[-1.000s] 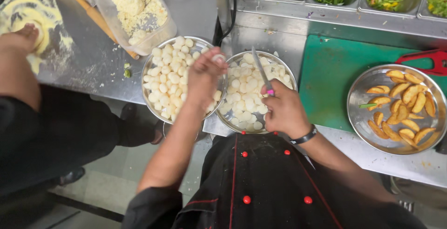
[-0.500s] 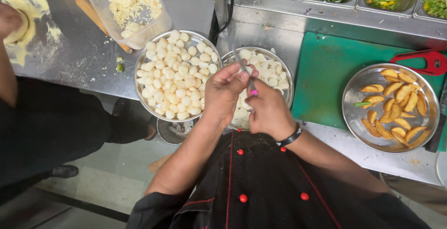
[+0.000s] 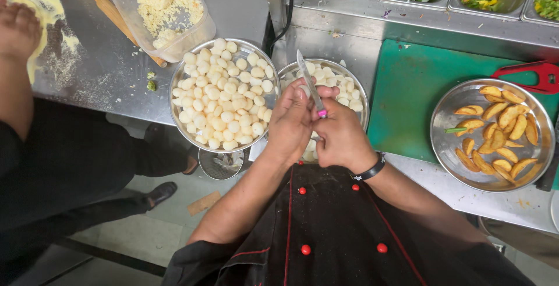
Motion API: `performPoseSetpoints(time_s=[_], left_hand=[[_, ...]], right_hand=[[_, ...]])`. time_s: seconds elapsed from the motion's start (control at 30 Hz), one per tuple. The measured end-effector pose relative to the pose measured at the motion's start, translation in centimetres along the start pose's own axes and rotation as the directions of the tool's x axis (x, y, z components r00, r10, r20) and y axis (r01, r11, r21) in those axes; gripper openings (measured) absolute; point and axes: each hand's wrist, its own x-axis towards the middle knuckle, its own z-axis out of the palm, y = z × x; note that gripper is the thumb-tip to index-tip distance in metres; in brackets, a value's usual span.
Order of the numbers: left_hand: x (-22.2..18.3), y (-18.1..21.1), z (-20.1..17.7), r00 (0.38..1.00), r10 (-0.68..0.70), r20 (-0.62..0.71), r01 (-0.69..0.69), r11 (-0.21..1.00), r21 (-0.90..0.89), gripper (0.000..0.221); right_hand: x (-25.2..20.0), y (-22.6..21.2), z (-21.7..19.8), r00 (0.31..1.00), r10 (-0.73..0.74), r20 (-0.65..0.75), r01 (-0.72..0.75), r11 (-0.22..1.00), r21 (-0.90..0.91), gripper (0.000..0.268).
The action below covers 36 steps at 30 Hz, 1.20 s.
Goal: The person uses a small knife to slice small white vegetables, such as garlic or pearl onions, and places the slices into a metal bowl at a kitchen prep station.
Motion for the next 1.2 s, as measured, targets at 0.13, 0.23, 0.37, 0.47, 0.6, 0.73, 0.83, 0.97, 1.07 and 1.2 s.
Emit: performPoseSetpoints(time_s=[0.13, 0.23, 0.37, 0.47, 0.6, 0.73, 0.83, 0.97, 1.07, 1.2], left_hand=[[0.1, -0.1, -0.4, 0.999, 0.017, 0.041, -0.018, 0.999, 0.028, 0.029], [0.1, 0.0, -0.7, 1.000, -0.018, 0.001, 0.018, 1.000, 0.025, 0.031], [0.2, 0.2, -0.2, 1.000, -0.005, -0.004, 0.005, 0.993, -0.120, 0.053], [-0.1, 0.5, 0.2, 0.999, 0.003, -0.035, -0.005, 0.999, -0.044, 0.040], [-0.3, 0.0, 0.0, 0.999, 0.023, -0.050, -0.022, 0.999, 0.023, 0.038], [-0.2, -0.3, -0.7, 0.999, 0.048, 0.021, -0.050, 0.987, 0.153, 0.045], [-0.3, -0.3, -0.7, 0.999, -0.016, -0.034, 0.021, 0.988, 0.152, 0.047], [0.5, -0.8, -1.3, 0.933, -0.141, -0.331, 0.221, 0.950, 0.219, 0.057], [0.4, -0.4, -3.9, 0.950, 0.082, -0.302, 0.239, 0.434, 0.869, 0.069], [3.5, 2.9, -8.8, 0.915, 0.392, 0.091, 0.000, -0.225, 0.974, 0.043]], right_hand=[[-0.4, -0.5, 0.2, 0.999, -0.041, 0.025, 0.040, 0.997, 0.063, 0.027], [-0.6, -0.6, 0.3, 0.988, -0.039, 0.149, 0.023, 0.994, 0.104, 0.021], [-0.4, -0.4, 0.0, 0.994, -0.024, 0.109, 0.015, 0.997, 0.081, 0.023], [0.1, -0.1, -0.2, 0.998, 0.026, 0.056, -0.028, 0.999, 0.034, 0.018], [0.0, 0.0, 0.0, 1.000, -0.013, 0.024, 0.010, 0.996, 0.092, 0.013], [-0.8, -0.3, 1.0, 0.993, 0.031, 0.110, -0.046, 0.990, 0.134, 0.022], [-1.4, -0.3, 1.3, 0.992, -0.018, 0.126, 0.004, 0.994, 0.112, 0.020], [-2.4, -0.1, 0.0, 0.987, -0.001, 0.158, 0.000, 1.000, 0.005, 0.019], [-2.9, 0.3, -1.5, 0.970, 0.132, 0.203, -0.092, 0.977, -0.192, 0.015], [-3.5, 0.6, -2.7, 0.919, 0.350, 0.179, -0.245, 0.866, -0.436, 0.013]])
